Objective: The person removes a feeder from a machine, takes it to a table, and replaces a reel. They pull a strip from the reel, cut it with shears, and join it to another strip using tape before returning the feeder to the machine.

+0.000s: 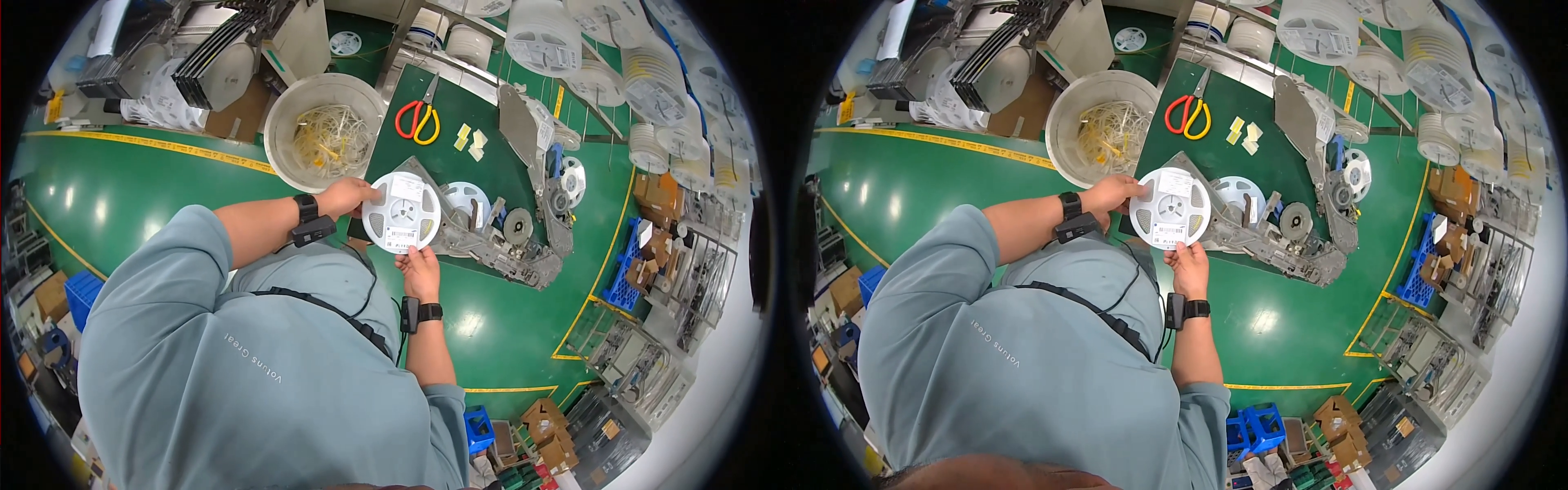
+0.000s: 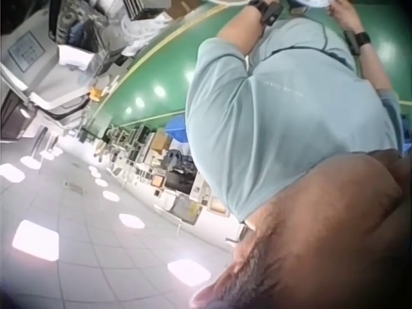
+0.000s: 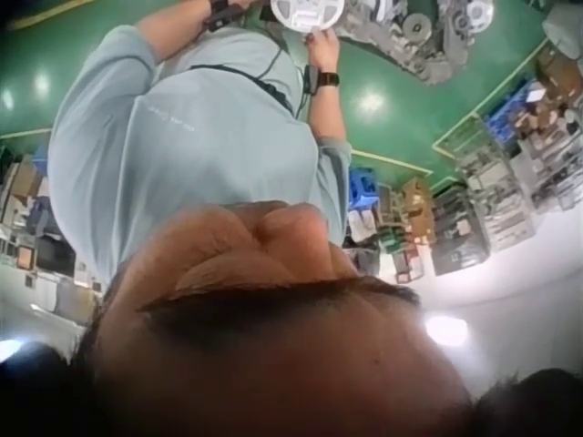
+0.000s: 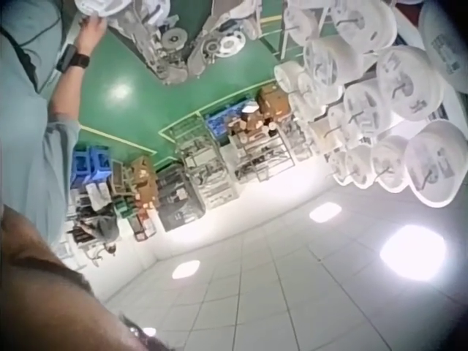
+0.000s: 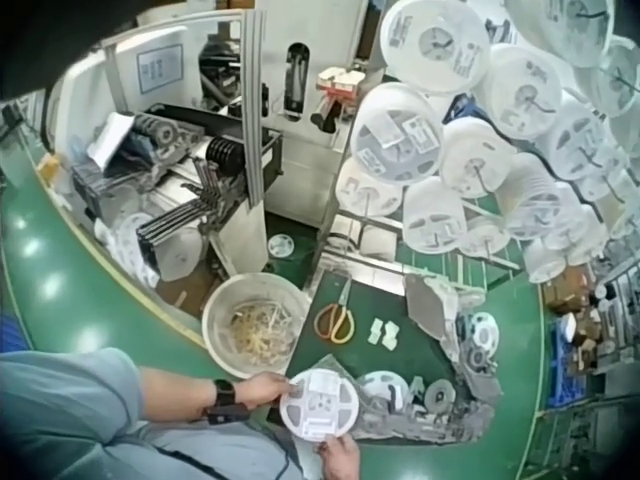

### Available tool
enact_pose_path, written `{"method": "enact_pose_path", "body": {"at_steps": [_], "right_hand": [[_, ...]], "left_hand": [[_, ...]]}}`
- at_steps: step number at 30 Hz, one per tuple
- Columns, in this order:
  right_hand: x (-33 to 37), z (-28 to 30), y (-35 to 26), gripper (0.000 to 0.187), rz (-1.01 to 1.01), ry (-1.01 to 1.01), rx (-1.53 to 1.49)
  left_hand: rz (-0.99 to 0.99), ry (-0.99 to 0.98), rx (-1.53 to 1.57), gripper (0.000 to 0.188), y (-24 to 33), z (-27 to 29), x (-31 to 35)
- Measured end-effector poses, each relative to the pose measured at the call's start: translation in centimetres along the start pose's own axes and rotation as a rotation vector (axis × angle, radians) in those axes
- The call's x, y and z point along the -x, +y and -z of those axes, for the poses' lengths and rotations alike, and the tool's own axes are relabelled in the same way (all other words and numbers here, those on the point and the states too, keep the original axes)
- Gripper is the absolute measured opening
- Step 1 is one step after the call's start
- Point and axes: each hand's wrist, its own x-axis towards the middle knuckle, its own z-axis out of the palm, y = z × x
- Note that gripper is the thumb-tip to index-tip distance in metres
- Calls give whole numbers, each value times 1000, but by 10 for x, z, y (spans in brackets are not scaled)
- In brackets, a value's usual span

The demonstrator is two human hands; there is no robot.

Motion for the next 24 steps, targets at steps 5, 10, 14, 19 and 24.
{"method": "enact_pose_path", "body": {"at_steps": [5,10,14,19,24], "right_hand": [[-13,0,-2,18,2,-8,6],[-10,-5,-5,18,15,49,125],[-5,-15,-14,20,13,159,322],[4,-24,-24,24,46,350,622],[12,4,-21,28,119,424,689]], "left_hand": [[-11,-6,-41,31,4,1,-6],[-28,15,-79,32,1,0,-5],[-54,49,-139,34,2,-1,-5],[-191,210,-492,45,15,0,9],[-334,296,-622,57,4,10,0]]}}
